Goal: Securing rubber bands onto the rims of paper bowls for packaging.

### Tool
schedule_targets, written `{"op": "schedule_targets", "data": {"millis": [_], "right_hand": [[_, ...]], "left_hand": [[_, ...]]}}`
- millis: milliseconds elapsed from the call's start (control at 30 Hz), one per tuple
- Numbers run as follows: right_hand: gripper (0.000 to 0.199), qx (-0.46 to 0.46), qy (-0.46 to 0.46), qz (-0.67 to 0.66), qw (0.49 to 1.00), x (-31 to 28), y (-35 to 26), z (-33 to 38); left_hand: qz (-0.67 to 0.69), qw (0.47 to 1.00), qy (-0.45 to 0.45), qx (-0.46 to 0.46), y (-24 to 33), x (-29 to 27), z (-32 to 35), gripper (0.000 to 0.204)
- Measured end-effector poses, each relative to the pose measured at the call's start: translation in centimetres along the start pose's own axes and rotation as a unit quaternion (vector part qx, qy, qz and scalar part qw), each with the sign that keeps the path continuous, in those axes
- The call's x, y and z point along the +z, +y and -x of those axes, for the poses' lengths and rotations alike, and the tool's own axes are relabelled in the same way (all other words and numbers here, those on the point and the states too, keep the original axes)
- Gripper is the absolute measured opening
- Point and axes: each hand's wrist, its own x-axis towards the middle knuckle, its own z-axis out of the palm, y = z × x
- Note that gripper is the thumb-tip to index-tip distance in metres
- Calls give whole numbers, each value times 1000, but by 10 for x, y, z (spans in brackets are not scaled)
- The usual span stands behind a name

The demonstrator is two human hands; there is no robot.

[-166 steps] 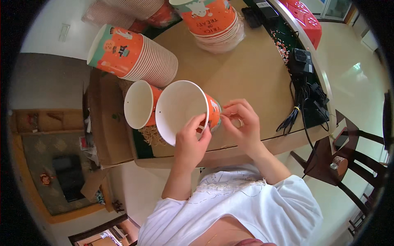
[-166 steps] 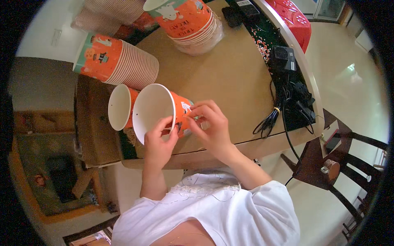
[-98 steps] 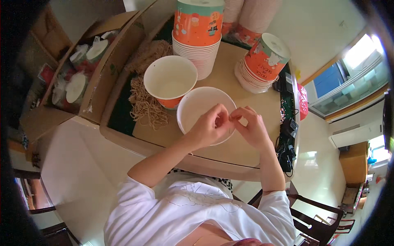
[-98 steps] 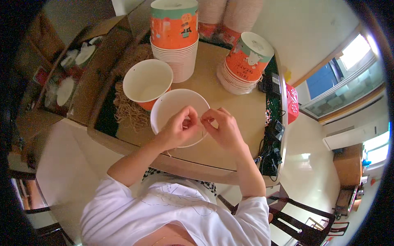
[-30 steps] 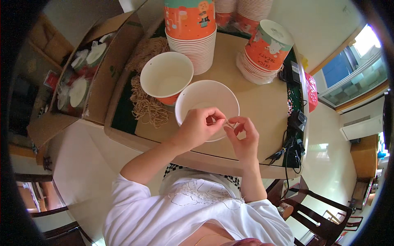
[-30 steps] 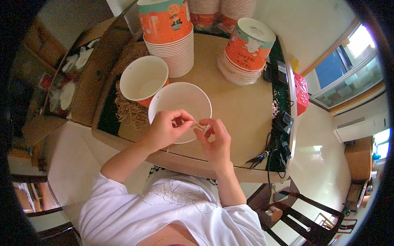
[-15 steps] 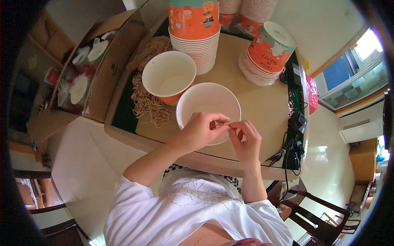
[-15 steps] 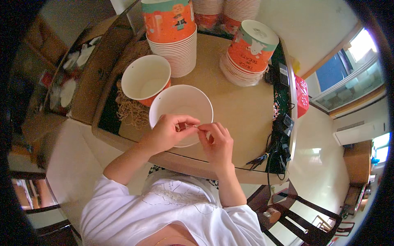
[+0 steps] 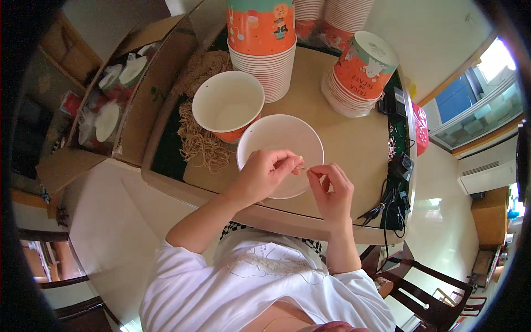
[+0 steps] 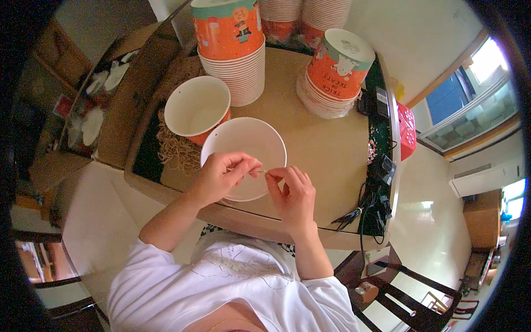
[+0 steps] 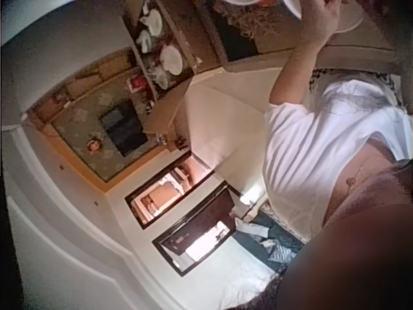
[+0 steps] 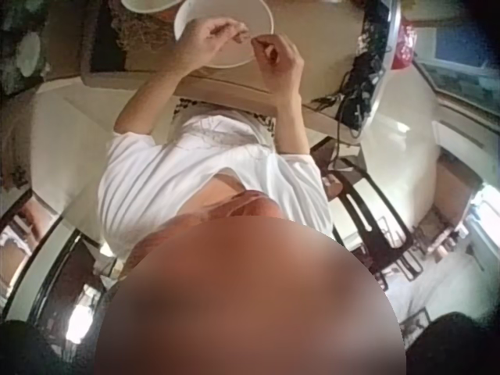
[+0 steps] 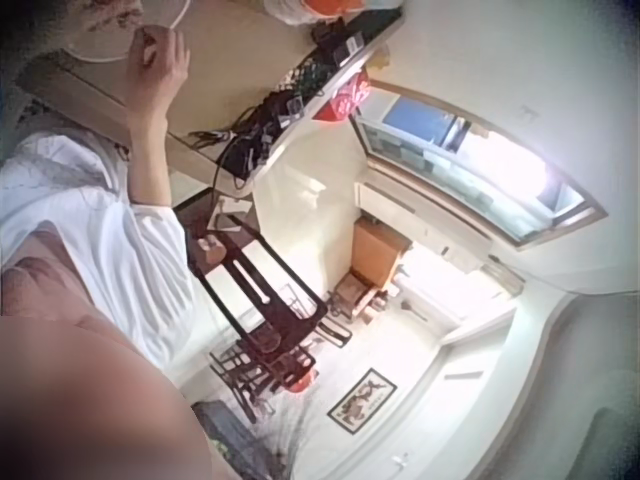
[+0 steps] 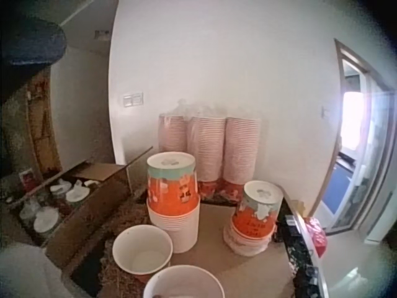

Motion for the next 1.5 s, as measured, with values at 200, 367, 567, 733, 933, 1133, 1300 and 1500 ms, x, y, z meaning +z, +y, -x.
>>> {"op": "schedule_targets", "data": {"millis": [200,367,567,733,933,1133,1300,1500], "right_hand": [[9,-12,4,-8,1000,-1,0,0],[8,-34,7,1,999,-2,3,0],[8,-29,-7,4,1000,-2,3,1],[10,-25,-18,7,999,-8,-1,0],[10,-19,-6,-32,999,-7,-3,-1],[9,-18,-5,-27,999,-8,-1,1],[9,-37,-8,-8,999,-7,2,3],[9,-8,6,-53,999,-9,-4,0]], "left_hand": [[-18,999,-26,21,-2,2,1,13],[-29,999,-2,33,3,6,-1,11],[-89,995,-12,53,-1,5,-1,10],[-75,996,-8,49,5,3,0,11],[-11,999,-10,32,-2,5,3,12],[-14,1000,-10,26,10,6,5,11],[-75,995,17,61,7,10,6,9],[-66,989,16,129,17,15,7,8]]}}
